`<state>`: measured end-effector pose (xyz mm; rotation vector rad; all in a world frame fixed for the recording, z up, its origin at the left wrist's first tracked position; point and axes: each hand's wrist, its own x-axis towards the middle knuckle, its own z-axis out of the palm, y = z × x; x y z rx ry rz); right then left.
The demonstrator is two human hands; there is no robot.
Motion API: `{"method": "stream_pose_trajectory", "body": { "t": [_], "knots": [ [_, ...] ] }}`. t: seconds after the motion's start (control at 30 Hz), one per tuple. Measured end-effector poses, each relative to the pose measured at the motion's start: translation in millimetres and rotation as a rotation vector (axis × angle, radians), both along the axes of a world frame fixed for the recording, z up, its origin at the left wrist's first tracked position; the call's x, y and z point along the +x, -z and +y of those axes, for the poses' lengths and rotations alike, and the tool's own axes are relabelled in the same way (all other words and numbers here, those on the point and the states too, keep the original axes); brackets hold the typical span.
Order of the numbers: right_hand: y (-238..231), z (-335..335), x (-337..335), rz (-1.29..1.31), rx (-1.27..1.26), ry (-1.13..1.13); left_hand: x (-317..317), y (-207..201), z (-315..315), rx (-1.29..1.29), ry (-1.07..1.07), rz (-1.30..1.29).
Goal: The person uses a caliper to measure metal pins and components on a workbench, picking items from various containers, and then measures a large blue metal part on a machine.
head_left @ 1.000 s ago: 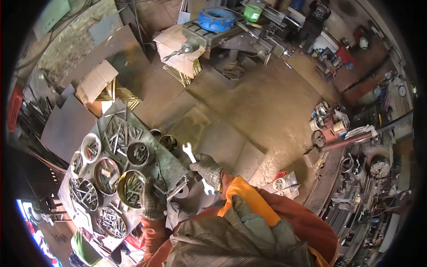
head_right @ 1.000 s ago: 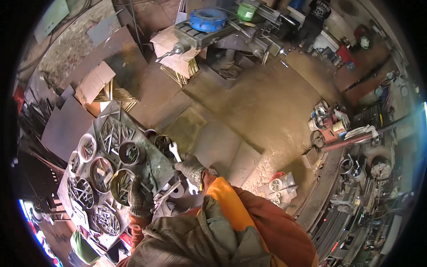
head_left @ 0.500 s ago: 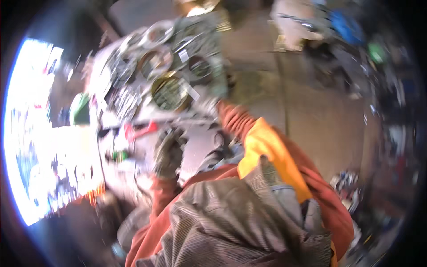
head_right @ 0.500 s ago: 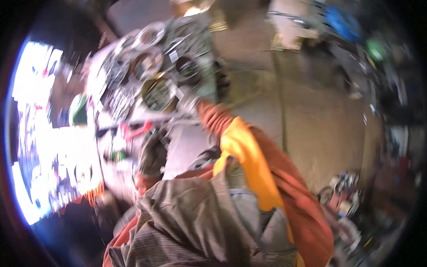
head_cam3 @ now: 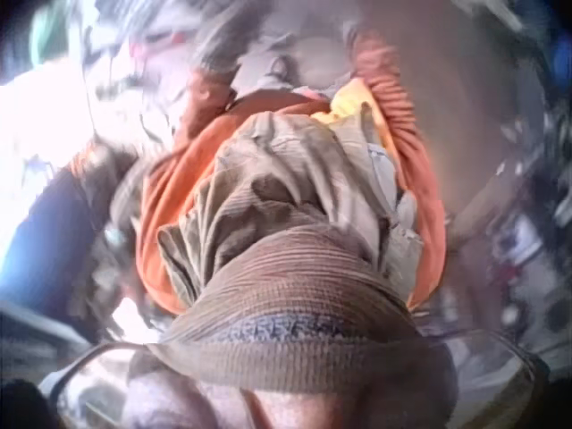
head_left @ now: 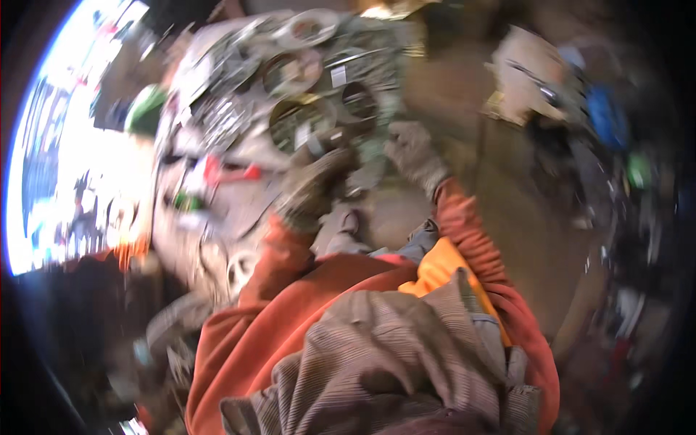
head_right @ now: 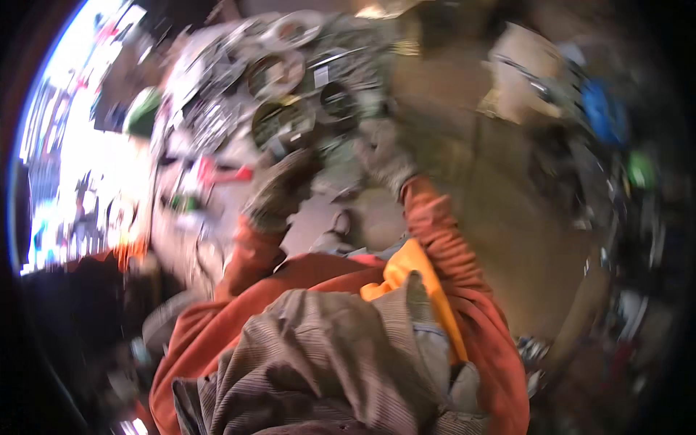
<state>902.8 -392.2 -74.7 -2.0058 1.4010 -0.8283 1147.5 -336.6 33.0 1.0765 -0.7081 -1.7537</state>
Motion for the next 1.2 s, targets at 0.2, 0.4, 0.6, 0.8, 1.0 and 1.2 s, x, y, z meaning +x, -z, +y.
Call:
{"method": "stream_pose_trajectory", "body": {
  "t": [0.2,0.4,0.6,0.8,1.0,1.2],
  "knots": [
    [-101,54,-265,0.233,-0.153,0.541,-138,20,-25,-0.107,-0.032,0.277],
    [-140,64,-548,0.628,-0.195,1.125,-267,22,-25,0.1,0.186,-0.017],
    [-59,18,-734,0.498,0.316,1.159,-338,13,-22,0.084,0.269,0.077],
    [-83,19,-717,-0.279,0.352,1.095,-361,-2,-25,0.12,0.348,-0.133],
    [-82,40,-723,-0.227,0.052,1.05,-401,9,-37,0.089,0.163,-0.058],
    [-178,94,-594,-0.477,0.016,1.003,-398,-28,-66,-0.178,0.176,-0.1]
  ]
}}
